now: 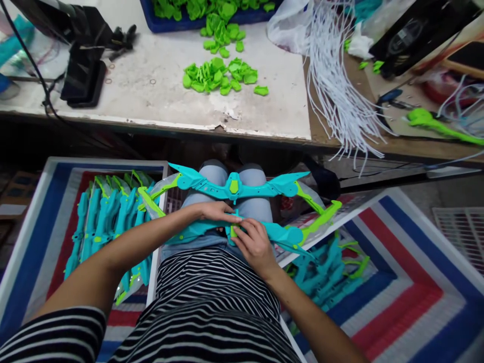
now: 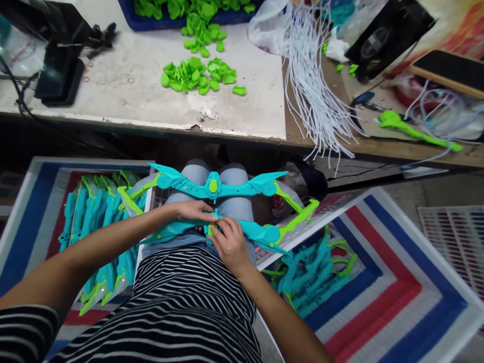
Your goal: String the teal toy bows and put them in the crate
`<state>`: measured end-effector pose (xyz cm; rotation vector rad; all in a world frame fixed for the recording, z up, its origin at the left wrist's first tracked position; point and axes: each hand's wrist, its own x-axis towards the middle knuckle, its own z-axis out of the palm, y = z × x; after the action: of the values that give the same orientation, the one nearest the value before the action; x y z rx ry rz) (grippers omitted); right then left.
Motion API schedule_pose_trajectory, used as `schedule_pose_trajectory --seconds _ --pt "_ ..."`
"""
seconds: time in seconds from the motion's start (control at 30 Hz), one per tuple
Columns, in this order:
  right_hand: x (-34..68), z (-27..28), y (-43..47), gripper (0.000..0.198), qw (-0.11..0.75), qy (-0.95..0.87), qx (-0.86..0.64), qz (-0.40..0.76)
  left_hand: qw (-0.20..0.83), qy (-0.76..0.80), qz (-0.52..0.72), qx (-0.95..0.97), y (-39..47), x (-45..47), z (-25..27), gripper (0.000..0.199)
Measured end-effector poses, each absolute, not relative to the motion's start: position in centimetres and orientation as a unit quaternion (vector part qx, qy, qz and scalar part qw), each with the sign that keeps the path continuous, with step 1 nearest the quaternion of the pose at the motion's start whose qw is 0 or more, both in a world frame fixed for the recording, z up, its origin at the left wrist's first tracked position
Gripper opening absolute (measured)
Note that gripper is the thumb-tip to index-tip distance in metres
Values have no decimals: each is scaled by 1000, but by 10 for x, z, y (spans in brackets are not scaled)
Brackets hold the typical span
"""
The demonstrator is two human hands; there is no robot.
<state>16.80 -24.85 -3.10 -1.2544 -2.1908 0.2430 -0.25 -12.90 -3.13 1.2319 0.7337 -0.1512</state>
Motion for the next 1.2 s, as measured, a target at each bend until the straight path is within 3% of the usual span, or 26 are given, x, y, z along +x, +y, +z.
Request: schedule_pose_trajectory --seconds 0.33,0.47,0.63,0.87,0.93,1.0,1.1,1.2 --pt "161 -41 -258 29 310 -759 -553 146 706 303 -67 636 -127 -8 -37 46" --pt "162 -41 -251 52 239 -738 -598 200 663 306 -63 680 -127 -8 -40 42" --pt "162 -35 -233 63 140 -734 -616 251 623 337 -54 704 -129 -5 -41 38" --pt "167 -28 -238 80 138 -765 -573 258 567 340 -57 748 -142 -6 -23 36" --pt "178 -15 -236 68 171 -775 -530 298 535 335 -42 775 -157 -9 -11 39" --pt "198 4 -223 42 236 -759 -524 306 467 330 -11 820 -175 -15 -1 40" --pt "246 34 -179 27 346 -662 -643 169 287 326 71 898 -197 -24 2 40" --pt "297 48 -125 24 340 -533 -774 32 124 339 141 922 -209 -30 -13 51"
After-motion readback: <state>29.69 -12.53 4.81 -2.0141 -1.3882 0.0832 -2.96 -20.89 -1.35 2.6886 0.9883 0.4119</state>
